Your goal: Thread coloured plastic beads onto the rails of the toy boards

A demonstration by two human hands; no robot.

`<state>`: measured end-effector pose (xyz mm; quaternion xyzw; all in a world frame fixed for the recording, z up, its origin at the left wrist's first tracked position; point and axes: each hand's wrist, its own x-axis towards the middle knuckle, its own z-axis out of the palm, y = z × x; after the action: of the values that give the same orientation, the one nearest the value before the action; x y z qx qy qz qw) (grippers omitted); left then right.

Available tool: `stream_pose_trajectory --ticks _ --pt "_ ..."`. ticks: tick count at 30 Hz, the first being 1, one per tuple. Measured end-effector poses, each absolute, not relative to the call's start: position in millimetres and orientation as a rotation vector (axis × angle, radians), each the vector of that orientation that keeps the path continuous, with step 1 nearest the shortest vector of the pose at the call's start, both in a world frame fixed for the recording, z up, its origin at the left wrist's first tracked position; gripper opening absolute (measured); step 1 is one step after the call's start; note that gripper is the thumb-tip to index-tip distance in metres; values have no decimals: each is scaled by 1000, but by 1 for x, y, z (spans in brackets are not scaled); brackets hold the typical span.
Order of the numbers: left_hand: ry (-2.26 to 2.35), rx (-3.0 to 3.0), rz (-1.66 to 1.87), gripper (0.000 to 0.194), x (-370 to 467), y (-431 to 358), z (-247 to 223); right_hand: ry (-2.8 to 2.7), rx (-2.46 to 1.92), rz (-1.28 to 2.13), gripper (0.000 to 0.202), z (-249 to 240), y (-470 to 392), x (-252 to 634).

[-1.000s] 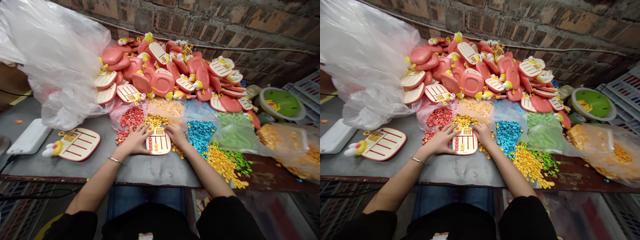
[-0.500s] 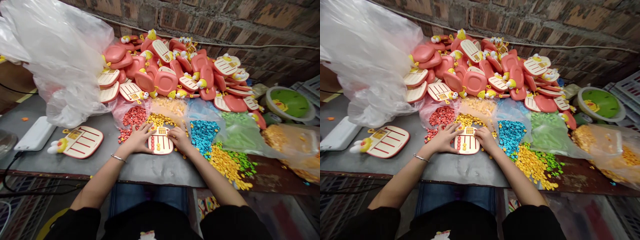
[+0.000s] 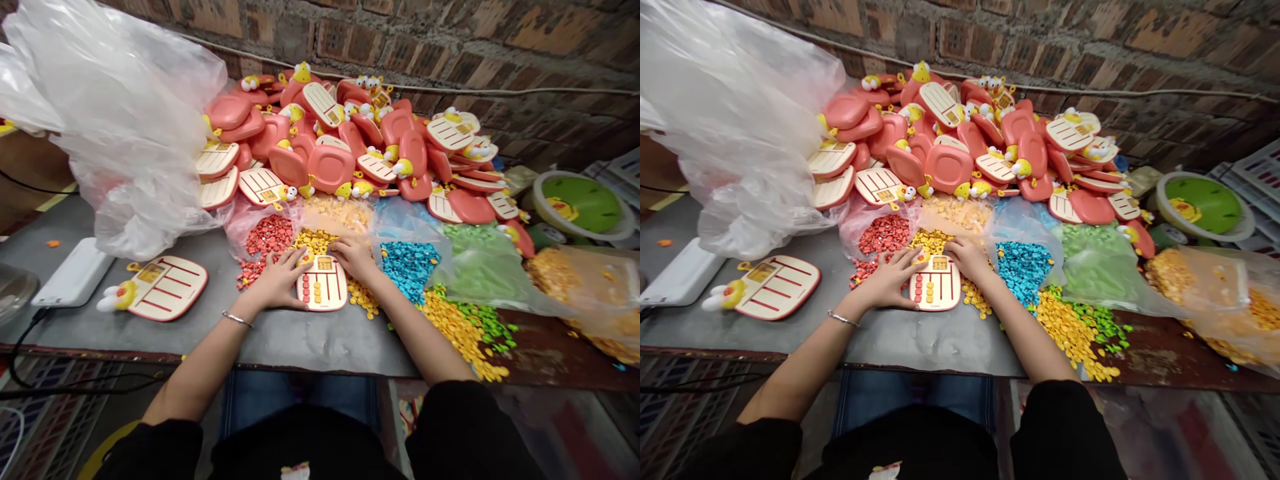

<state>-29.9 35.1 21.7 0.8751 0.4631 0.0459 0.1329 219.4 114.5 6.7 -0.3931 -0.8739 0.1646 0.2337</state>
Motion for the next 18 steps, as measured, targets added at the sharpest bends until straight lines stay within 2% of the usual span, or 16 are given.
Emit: stream_pose_trajectory --ticks 3,6,9,13,16,18 --pt "1337 2529 128 99 -30 36 22 -2600 -1139 300 11 3 131 213" --pt "1335 2530 125 101 -30 36 20 -2624 -1124 240 16 3 133 217" --pt "1341 2524 130 101 -30 37 20 -2426 -1071 312 22 2 124 230" --pt "1344 2512 108 101 -30 36 22 -2110 -1046 556 16 -4 107 241" --pt "1346 2505 94 102 -29 36 24 -2091 -1000 636 14 -9 99 239" --pt "1345 2503 94 102 -29 36 25 -2156 -974 569 15 -11 97 236"
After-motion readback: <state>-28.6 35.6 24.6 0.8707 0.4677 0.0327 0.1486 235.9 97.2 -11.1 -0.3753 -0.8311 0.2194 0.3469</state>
